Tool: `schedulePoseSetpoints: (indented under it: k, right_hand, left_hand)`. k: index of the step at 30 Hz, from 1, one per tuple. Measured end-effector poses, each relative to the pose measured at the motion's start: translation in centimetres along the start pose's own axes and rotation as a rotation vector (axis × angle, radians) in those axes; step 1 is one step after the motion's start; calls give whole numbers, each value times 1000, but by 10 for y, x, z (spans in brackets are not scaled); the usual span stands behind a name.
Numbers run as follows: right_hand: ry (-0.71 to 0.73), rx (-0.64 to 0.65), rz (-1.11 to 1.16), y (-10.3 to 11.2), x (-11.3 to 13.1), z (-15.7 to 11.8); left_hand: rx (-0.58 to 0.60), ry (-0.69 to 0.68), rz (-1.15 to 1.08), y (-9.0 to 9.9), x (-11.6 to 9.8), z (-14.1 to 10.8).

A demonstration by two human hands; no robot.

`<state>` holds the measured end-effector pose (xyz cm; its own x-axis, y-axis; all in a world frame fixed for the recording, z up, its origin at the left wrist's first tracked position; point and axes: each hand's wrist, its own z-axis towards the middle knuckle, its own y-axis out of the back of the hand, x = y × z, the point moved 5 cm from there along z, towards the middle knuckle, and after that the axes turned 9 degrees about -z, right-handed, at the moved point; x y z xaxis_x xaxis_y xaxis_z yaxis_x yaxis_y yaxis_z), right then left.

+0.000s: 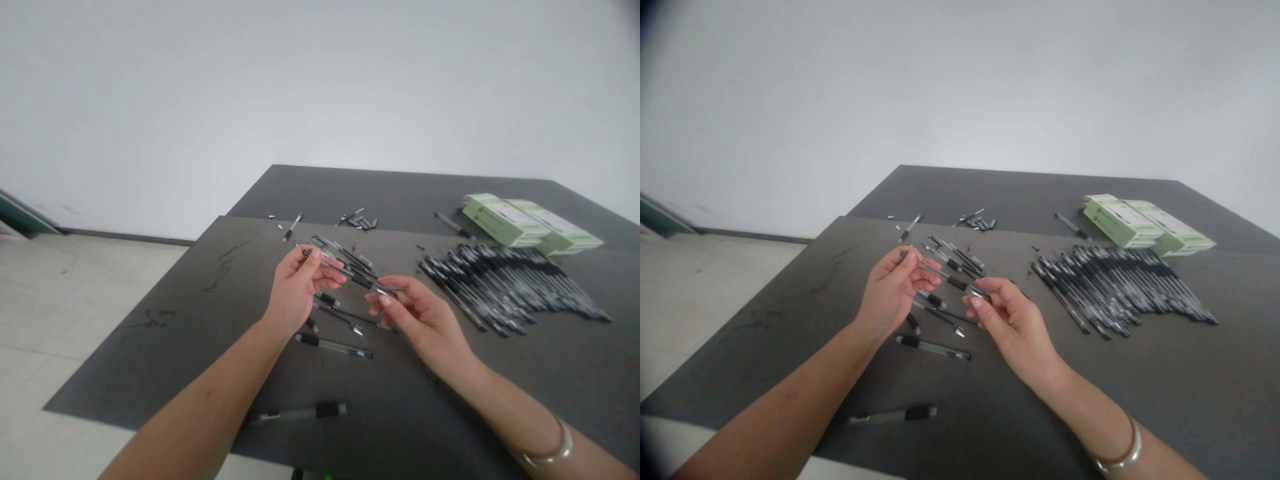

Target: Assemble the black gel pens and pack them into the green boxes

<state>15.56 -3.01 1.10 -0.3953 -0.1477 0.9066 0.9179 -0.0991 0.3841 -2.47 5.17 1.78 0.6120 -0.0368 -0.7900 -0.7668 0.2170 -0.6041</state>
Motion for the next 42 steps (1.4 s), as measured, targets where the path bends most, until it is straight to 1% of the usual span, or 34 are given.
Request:
schedulePoseSetpoints:
  k: [1, 3, 4, 5, 6, 7, 9, 10, 11, 13, 15, 23, 31, 36, 42]
  right_hand:
    - [66, -62, -127, 4, 7, -5]
    - [278, -252, -421, 7, 28, -24]
    - [417, -233, -523, -2, 38, -36]
    - [536, -100, -588, -19, 44, -48]
    - [647, 116, -625, -41, 46, -60]
    - [744, 240, -636, -60, 46, -73]
    - [814, 356, -718, -90, 37, -87]
    - [788, 420, -787, -102, 28, -90]
    - [779, 438, -826, -110, 22, -91]
    - [761, 447, -867, -116, 14, -89]
    - [740, 426, -873, -111, 11, -84]
    - [572, 301, -974, -71, 10, -54]
    - [508, 243, -1050, -45, -4, -22]
    - [501, 219, -1086, -35, -10, -7]
    - [528, 175, -1125, -32, -13, 9]
  left_hand:
    - [-31, -6, -14, 4, -1, 3]
    - [-110, -27, -47, 13, -3, 9]
    - [-137, -29, -64, 17, -4, 11]
    - [-158, -31, -77, 20, -5, 13]
    - [-165, -31, -85, 22, -6, 14]
    - [-165, -31, -90, 23, -7, 15]
    - [-150, -27, -92, 22, -7, 15]
    - [-141, -25, -91, 21, -7, 14]
    - [-134, -23, -88, 20, -7, 13]
    - [-123, -16, -81, 18, -6, 12]
    - [-114, -12, -71, 16, -6, 11]
    - [-104, -12, -66, 15, -8, 10]
    - [-103, -16, -66, 16, -6, 10]
    - [-89, -10, -57, 16, -6, 10]
    - [-74, -9, -66, 17, -5, 11]
